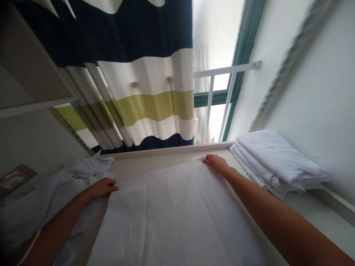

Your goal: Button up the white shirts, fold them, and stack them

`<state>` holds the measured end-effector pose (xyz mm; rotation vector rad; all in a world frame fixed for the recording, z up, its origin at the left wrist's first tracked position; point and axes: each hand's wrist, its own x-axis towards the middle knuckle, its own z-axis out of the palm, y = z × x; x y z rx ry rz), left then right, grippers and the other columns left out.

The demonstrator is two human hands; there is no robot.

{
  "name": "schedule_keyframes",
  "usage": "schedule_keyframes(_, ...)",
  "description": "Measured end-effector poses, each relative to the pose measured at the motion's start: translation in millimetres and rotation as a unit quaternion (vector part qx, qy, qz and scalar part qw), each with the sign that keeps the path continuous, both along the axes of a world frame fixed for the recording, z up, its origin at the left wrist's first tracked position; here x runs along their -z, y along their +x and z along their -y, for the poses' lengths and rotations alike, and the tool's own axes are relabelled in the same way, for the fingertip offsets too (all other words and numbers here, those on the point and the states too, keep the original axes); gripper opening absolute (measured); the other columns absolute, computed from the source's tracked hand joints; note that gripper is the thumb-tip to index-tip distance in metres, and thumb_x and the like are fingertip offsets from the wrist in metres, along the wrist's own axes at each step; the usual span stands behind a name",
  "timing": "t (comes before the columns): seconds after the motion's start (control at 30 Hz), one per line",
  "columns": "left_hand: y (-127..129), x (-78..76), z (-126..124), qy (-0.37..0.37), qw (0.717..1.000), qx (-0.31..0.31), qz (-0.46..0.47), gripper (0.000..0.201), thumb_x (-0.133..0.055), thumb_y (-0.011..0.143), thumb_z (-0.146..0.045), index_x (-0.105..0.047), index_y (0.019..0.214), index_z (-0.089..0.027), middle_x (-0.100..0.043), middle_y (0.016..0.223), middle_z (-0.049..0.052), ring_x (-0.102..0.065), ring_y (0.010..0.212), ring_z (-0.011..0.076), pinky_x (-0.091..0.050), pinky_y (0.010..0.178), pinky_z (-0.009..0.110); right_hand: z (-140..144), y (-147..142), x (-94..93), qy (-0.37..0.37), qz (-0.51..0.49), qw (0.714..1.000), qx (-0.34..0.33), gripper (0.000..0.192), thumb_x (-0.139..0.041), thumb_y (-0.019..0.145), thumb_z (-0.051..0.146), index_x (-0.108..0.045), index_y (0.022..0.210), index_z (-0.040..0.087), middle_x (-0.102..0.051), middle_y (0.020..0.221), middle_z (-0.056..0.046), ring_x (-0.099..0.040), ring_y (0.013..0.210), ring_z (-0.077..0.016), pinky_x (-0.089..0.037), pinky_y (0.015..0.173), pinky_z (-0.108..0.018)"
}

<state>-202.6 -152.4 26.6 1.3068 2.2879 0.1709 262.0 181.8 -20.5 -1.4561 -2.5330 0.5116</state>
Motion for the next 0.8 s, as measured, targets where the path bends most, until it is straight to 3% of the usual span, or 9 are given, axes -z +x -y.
schedule_keyframes(0.1, 25, -3.3, 0, 0.053, 0.994, -0.032, -0.088, 0.034, -0.059, 0.079, -0.044, -0.061, 0.100, -0.018, -0.068, 0.097, 0.010, -0.063, 0.094, 0.0294, -0.045, 0.079, 0.036, 18, -1, -12.9, 0.037, 0.008, 0.999, 0.022, 0.032, -0.048, 0.096, 0.045, -0.065, 0.106, 0.019, -0.068, 0.105, -0.016, -0.060, 0.105, -0.0345, -0.040, 0.094, -0.050)
schedule_keyframes(0.17, 56, -6.8, 3, 0.104, 0.983, -0.031, -0.150, 0.038, -0.053, 0.087, -0.039, -0.058, 0.119, -0.020, -0.062, 0.125, 0.015, -0.054, 0.119, 0.0339, -0.043, 0.093, 0.043, 43, -1, -21.9, 0.078, -0.004, 0.997, 0.015, 0.039, -0.043, 0.099, 0.044, -0.058, 0.126, 0.019, -0.060, 0.130, -0.019, -0.049, 0.126, -0.0390, -0.029, 0.106, -0.059)
schedule_keyframes(0.23, 94, -5.8, 8, 0.170, 0.960, 0.060, -0.214, 0.037, -0.048, 0.094, -0.037, -0.059, 0.126, -0.022, -0.054, 0.143, 0.014, -0.046, 0.132, 0.0329, -0.038, 0.105, 0.046, 77, -2, -25.0, 0.109, -0.020, 0.993, -0.033, 0.047, -0.041, 0.100, 0.047, -0.050, 0.139, 0.023, -0.045, 0.151, -0.016, -0.034, 0.143, -0.0372, -0.019, 0.117, -0.058)
schedule_keyframes(0.3, 131, 3.4, 18, 0.176, 0.950, 0.148, -0.213, 0.045, -0.046, 0.097, -0.044, -0.055, 0.138, -0.027, -0.041, 0.159, 0.008, -0.033, 0.146, 0.0319, -0.028, 0.117, 0.050, 111, -1, -18.4, 0.124, -0.034, 0.982, -0.139, 0.056, -0.042, 0.099, 0.056, -0.045, 0.147, 0.028, -0.028, 0.164, -0.010, -0.020, 0.151, -0.0374, -0.012, 0.121, -0.059)
schedule_keyframes(0.4, 168, 29.9, 43, 0.127, 0.956, 0.181, -0.194, 0.063, -0.040, 0.097, -0.057, -0.033, 0.156, -0.037, -0.024, 0.167, 0.002, -0.016, 0.154, 0.0355, -0.013, 0.121, 0.061, 145, 8, 5.9, 0.088, 0.009, 0.979, -0.183, 0.074, -0.043, 0.094, 0.068, -0.030, 0.157, 0.032, -0.015, 0.169, -0.007, -0.009, 0.154, -0.0376, -0.010, 0.122, -0.062)
schedule_keyframes(0.5, 176, 57.3, 72, 0.057, 0.973, 0.132, -0.183, 0.076, -0.039, 0.092, -0.067, -0.017, 0.160, -0.040, -0.013, 0.169, 0.000, -0.006, 0.155, 0.0380, -0.009, 0.120, 0.068, 151, 24, 31.8, 0.078, 0.059, 0.983, -0.155, 0.080, -0.039, 0.093, 0.071, -0.029, 0.159, 0.027, -0.017, 0.168, -0.013, -0.011, 0.154, -0.0395, -0.013, 0.121, -0.065)
schedule_keyframes(0.6, 170, 73.5, 90, 0.042, 0.977, 0.088, -0.190, 0.082, -0.038, 0.089, -0.071, -0.010, 0.160, -0.040, -0.009, 0.168, 0.000, -0.003, 0.154, 0.0386, -0.009, 0.119, 0.069, 145, 41, 46.6, 0.111, 0.074, 0.983, -0.128, 0.080, -0.037, 0.093, 0.072, -0.031, 0.158, 0.026, -0.018, 0.167, -0.012, -0.011, 0.153, -0.0404, -0.012, 0.121, -0.065)
schedule_keyframes(0.7, 162, 78.0, 89, 0.053, 0.976, 0.085, -0.193, 0.083, -0.038, 0.089, -0.073, -0.010, 0.160, -0.039, -0.009, 0.168, 0.001, -0.006, 0.154, 0.0388, -0.013, 0.118, 0.070, 141, 50, 53.1, 0.125, 0.080, 0.983, -0.108, 0.081, -0.035, 0.092, 0.074, -0.028, 0.159, 0.028, -0.018, 0.167, -0.008, -0.011, 0.153, -0.0407, -0.012, 0.121, -0.065)
schedule_keyframes(0.8, 152, 74.4, 69, 0.068, 0.972, 0.105, -0.198, 0.080, -0.037, 0.092, -0.071, -0.014, 0.160, -0.037, -0.010, 0.168, 0.002, -0.008, 0.155, 0.0371, -0.014, 0.119, 0.067, 140, 48, 56.5, 0.125, 0.087, 0.985, -0.083, 0.081, -0.031, 0.093, 0.074, -0.026, 0.160, 0.028, -0.015, 0.168, -0.006, -0.010, 0.154, -0.0401, -0.012, 0.120, -0.065)
